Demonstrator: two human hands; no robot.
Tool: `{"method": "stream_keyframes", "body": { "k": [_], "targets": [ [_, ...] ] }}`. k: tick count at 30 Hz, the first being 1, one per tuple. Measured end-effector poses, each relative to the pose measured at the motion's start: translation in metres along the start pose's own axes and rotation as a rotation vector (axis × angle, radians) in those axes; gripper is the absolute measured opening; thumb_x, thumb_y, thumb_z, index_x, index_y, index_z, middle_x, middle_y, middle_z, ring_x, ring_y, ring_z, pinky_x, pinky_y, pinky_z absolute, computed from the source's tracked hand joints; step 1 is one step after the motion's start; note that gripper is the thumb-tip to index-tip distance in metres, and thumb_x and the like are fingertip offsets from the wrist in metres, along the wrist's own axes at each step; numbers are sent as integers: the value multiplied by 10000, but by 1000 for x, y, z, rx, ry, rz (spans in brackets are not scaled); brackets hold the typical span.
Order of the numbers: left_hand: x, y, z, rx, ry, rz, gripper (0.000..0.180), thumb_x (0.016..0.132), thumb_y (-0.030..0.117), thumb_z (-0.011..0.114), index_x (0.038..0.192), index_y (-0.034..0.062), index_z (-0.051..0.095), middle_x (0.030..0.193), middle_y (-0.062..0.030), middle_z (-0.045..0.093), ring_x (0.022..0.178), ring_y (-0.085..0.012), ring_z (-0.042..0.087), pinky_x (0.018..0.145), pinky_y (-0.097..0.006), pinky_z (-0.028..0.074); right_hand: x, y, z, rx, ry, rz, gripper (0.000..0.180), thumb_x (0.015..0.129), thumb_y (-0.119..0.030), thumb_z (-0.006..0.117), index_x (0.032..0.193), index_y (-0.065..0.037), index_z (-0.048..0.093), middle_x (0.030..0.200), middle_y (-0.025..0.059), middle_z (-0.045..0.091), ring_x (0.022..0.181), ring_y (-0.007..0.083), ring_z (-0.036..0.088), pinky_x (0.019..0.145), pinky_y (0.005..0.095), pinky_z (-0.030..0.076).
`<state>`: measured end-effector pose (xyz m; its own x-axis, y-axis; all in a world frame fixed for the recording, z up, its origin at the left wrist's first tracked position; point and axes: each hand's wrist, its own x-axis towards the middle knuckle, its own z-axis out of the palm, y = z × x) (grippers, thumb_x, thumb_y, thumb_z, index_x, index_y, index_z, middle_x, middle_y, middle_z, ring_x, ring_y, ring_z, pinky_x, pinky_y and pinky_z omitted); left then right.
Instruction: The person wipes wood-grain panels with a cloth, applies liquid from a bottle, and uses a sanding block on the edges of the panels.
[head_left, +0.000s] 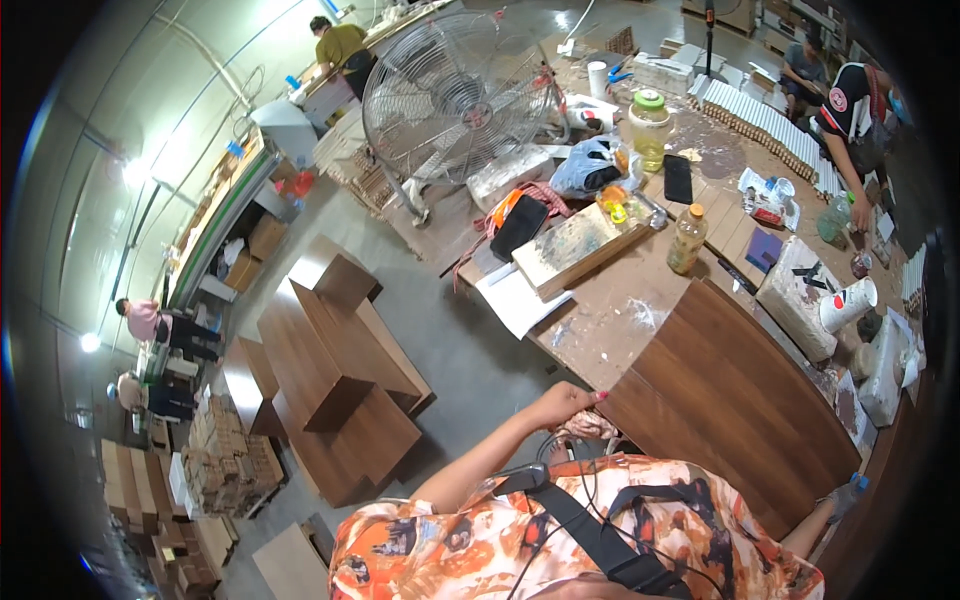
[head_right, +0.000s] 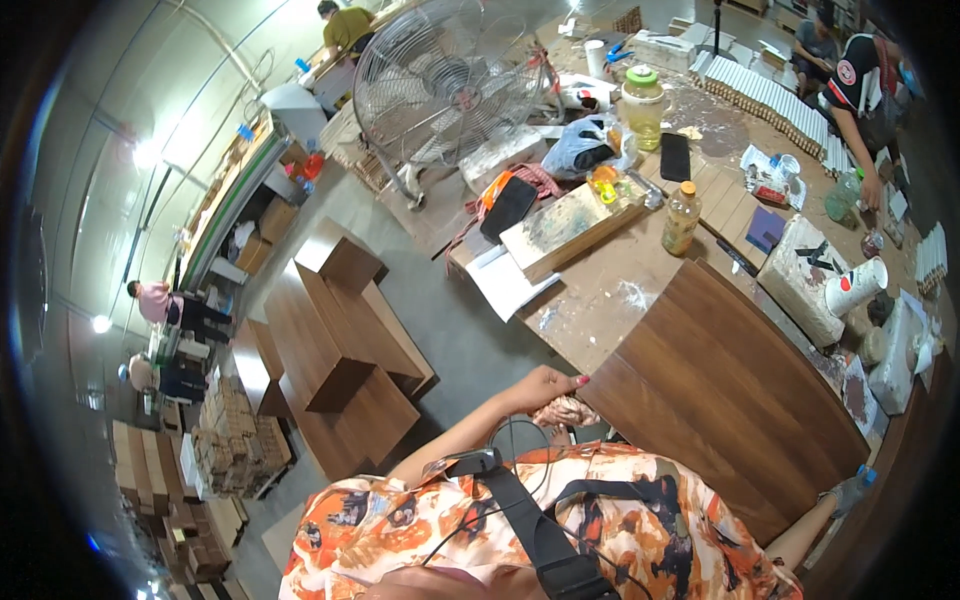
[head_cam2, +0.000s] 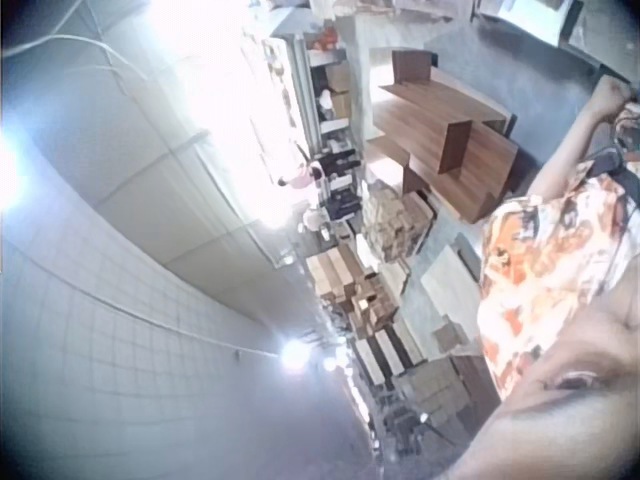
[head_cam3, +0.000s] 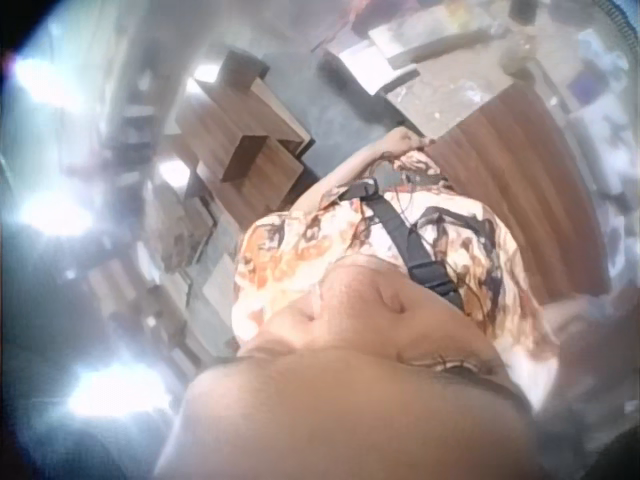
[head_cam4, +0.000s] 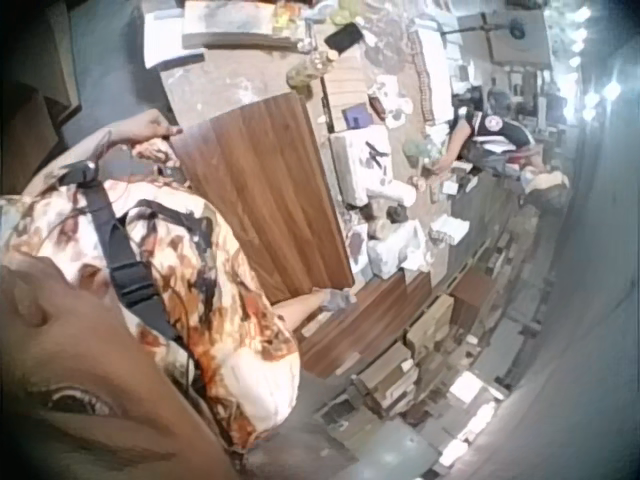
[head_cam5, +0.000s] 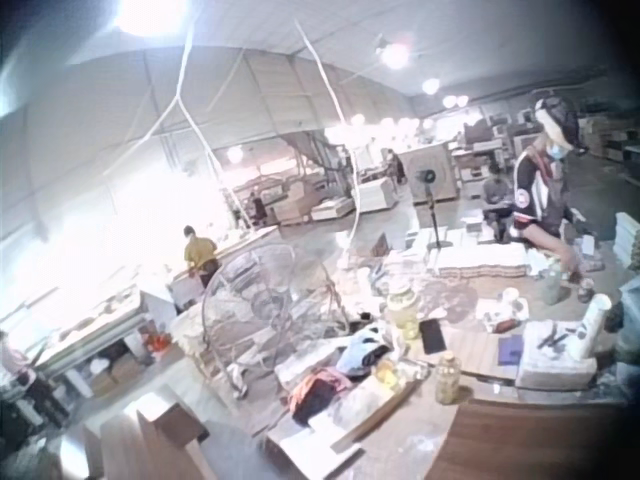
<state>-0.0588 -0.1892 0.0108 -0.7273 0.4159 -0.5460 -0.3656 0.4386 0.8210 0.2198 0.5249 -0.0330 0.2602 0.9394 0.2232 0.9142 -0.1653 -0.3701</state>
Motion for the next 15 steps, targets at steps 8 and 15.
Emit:
{"method": "stream_keyframes", "body": {
  "k": [8, 15],
  "targets": [
    [-19, 53, -99, -106, 475, 226, 320, 1028, 297, 634, 1083, 11, 765, 845, 31, 674, 745, -67, 559, 679, -249, 487, 4, 2, -9, -32, 5, 33, 595, 927, -655, 589, 1088, -101, 738, 1084, 119, 722, 928, 295, 671, 822, 466, 511],
    [7, 84, -141, -450, 554, 435, 668, 936, 110, 725, 1533, 30, 435, 965, -71, 676, 734, -97, 626, 624, -249, 513, -12, -6, -24, -63, -40, 73, 629, 927, -677, 571, 1103, -97, 740, 1107, 133, 731, 949, 310, 686, 829, 475, 515]
  ]
}}
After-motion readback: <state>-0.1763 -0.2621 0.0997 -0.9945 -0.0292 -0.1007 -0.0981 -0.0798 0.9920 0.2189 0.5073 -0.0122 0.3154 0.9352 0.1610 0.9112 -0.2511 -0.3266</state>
